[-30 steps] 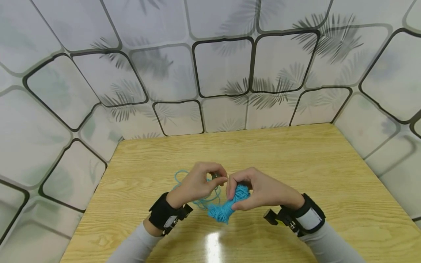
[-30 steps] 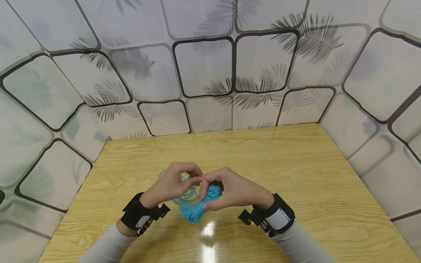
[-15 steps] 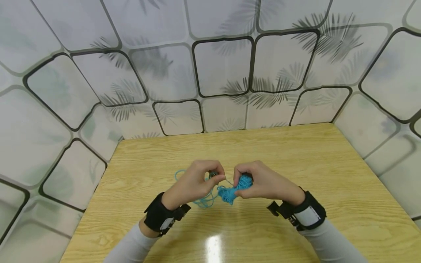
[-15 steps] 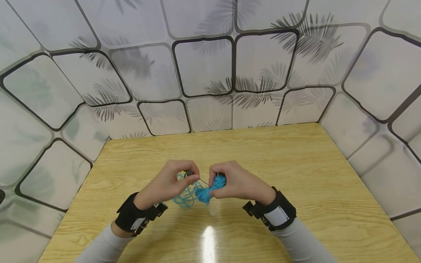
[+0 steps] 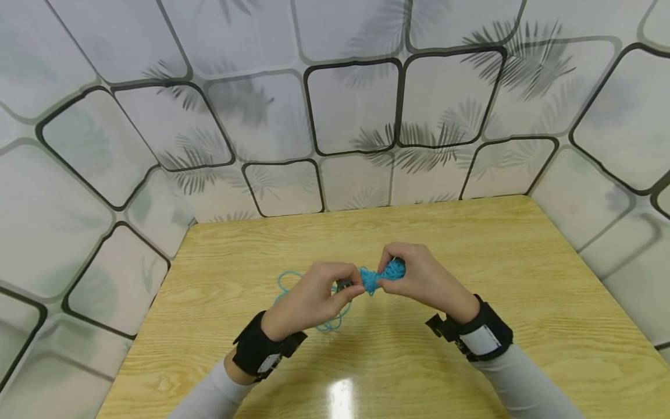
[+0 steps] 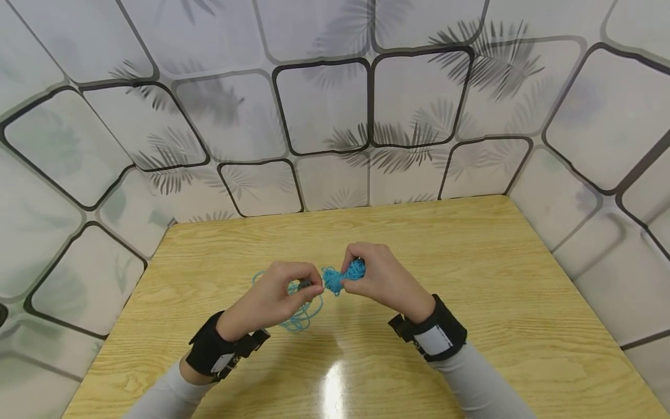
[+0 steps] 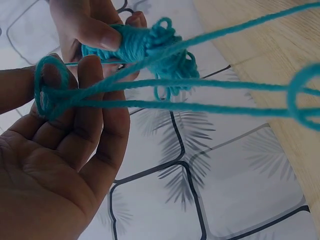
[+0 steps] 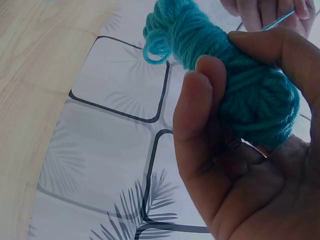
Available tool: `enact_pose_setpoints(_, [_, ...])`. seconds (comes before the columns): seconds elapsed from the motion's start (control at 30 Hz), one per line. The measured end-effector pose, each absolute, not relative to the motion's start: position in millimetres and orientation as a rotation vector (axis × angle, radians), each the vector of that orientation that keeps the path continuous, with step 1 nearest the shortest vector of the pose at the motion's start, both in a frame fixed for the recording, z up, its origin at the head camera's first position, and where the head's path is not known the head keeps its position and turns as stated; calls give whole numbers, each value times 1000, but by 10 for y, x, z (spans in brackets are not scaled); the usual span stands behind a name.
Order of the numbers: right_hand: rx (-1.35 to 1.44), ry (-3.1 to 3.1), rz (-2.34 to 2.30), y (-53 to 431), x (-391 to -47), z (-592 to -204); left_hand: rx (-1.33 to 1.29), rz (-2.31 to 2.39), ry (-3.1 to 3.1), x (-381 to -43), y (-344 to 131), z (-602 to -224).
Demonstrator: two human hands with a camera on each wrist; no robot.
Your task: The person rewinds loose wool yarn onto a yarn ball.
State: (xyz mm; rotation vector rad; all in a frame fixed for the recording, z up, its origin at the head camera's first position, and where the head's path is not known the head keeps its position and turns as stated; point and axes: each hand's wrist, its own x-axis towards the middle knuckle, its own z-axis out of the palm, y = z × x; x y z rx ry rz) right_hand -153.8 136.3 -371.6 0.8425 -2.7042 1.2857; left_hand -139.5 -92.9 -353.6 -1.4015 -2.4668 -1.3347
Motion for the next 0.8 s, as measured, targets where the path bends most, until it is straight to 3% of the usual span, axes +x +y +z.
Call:
enact_pose_setpoints(0.17, [762,-2675,1245,1362,-1557,-3705,-1404,-1350,-2490,-1258,-902,-3350])
enact_pose_setpoints(0.53, [622,-2594,1328,1392,-1625,-3757,-1480,-1269,-2449,-1340,-916,-3614])
enact_pose_setpoints(0.8, [704,-2341,2018,1418,-1627,-3700,-1554,-1325,-2508,-1330,-889,-3685])
